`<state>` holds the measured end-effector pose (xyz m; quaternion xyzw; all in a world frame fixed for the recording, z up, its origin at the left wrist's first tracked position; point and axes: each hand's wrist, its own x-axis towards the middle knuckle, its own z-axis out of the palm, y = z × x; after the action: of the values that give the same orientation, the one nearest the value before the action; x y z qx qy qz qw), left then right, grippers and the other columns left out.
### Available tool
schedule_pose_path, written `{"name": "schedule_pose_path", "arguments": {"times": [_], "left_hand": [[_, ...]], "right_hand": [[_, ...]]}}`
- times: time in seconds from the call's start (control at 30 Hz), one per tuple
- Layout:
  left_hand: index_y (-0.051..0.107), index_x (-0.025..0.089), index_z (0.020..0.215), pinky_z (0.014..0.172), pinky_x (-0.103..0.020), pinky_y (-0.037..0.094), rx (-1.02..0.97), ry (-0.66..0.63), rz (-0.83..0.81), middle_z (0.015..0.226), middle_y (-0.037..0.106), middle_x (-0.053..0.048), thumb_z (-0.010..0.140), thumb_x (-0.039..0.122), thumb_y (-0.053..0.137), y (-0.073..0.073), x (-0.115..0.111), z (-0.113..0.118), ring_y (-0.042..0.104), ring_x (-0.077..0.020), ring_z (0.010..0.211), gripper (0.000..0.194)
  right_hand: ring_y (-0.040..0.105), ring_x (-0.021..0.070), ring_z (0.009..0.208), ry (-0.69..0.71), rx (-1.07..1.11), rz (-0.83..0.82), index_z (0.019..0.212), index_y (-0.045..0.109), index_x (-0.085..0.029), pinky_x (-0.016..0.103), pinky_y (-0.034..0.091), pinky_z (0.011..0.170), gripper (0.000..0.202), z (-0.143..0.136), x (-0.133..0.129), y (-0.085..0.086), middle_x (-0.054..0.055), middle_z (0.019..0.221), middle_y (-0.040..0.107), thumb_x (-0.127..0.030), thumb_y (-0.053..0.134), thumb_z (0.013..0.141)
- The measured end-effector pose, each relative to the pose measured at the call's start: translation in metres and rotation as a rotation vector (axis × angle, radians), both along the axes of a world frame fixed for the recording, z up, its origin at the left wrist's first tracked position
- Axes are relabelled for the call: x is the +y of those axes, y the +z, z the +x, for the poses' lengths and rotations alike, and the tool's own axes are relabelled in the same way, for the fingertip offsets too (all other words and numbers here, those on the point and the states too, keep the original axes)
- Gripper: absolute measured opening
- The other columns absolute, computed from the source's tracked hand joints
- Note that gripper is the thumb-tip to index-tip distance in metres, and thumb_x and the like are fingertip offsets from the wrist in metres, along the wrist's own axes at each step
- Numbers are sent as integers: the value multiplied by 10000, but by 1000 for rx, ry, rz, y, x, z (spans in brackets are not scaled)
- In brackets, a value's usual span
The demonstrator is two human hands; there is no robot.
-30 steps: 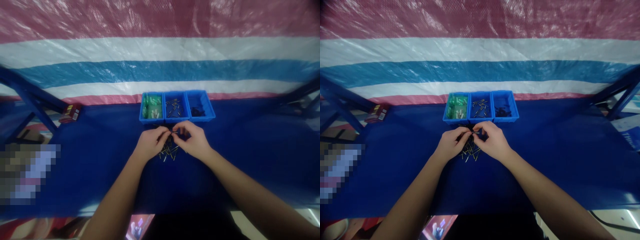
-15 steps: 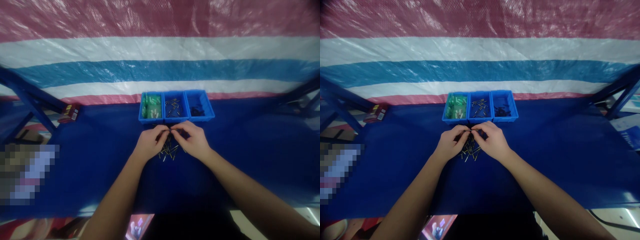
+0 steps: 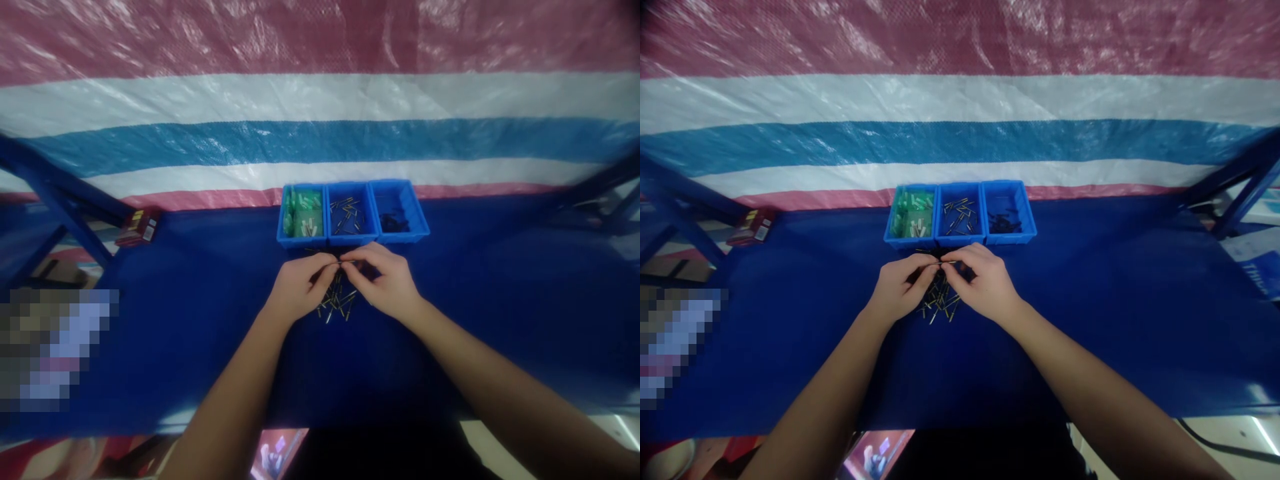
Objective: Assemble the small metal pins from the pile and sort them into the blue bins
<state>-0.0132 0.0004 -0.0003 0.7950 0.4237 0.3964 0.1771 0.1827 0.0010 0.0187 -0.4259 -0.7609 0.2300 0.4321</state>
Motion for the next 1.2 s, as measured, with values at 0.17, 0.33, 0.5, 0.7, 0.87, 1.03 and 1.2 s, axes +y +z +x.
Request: {"name": "schedule_pose_path", "arguments": {"times": [0.17, 0.33, 0.5, 0.7, 0.87, 1.03, 1.2], "left_hand": [[671, 199, 965, 664, -228, 491, -17, -48, -22, 864, 723, -14, 968, 261, 541, 2, 0, -1, 651, -114, 697, 144], [640, 194, 879, 617, -226, 440, 26, -69, -42, 718, 638, 20, 979, 270, 520, 5, -1, -2, 585, -96, 611, 174], [632, 197, 973, 583, -213, 430, 14, -12, -67, 700, 635, 33, 970, 282, 543, 2, -1, -1, 586, -88, 581, 123], [639, 215, 1045, 614, -176, 456, -50, 37, 8, 739, 681, 46, 944, 253, 602, -2, -1, 1, 616, -67, 591, 114], [638, 209, 999, 583, -167, 446, -24, 49, -32, 779, 699, 36, 967, 263, 567, 0, -1, 0, 627, -67, 592, 95], [639, 196, 936, 558, -183, 423, 45, 80, -8, 694, 665, 41, 979, 296, 545, 0, 0, -1, 598, -75, 545, 143], [640, 188, 901, 554, -188, 422, 20, 65, -2, 638, 642, 43, 985, 321, 535, 2, -1, -1, 602, -83, 544, 189]], "right_hand": [[637, 169, 734, 20, 49, 18, 957, 731, -239, 337, 552, 678, 113, -1, -1, 2, 35, 886, 746, -212, 645, 889], [646, 176, 750, 29, 80, 35, 951, 738, -253, 335, 552, 644, 111, -2, -2, 1, 34, 883, 746, -218, 658, 882], [648, 171, 738, 18, 104, -10, 951, 753, -245, 327, 546, 632, 110, -3, -2, 2, 37, 883, 751, -227, 665, 888], [649, 154, 709, -1, 147, -35, 948, 767, -214, 311, 541, 624, 100, -3, -1, -1, 50, 879, 752, -211, 701, 873], [659, 163, 751, 36, 171, 3, 952, 773, -209, 309, 545, 637, 115, -4, 1, -3, 52, 869, 755, -173, 718, 857], [647, 164, 747, 63, 175, -13, 943, 774, -215, 308, 540, 623, 110, -4, -2, -2, 45, 845, 744, -182, 727, 850], [673, 166, 729, 15, 248, -159, 912, 778, -194, 309, 549, 630, 86, -6, -3, -2, 57, 863, 756, -222, 738, 841]]}}
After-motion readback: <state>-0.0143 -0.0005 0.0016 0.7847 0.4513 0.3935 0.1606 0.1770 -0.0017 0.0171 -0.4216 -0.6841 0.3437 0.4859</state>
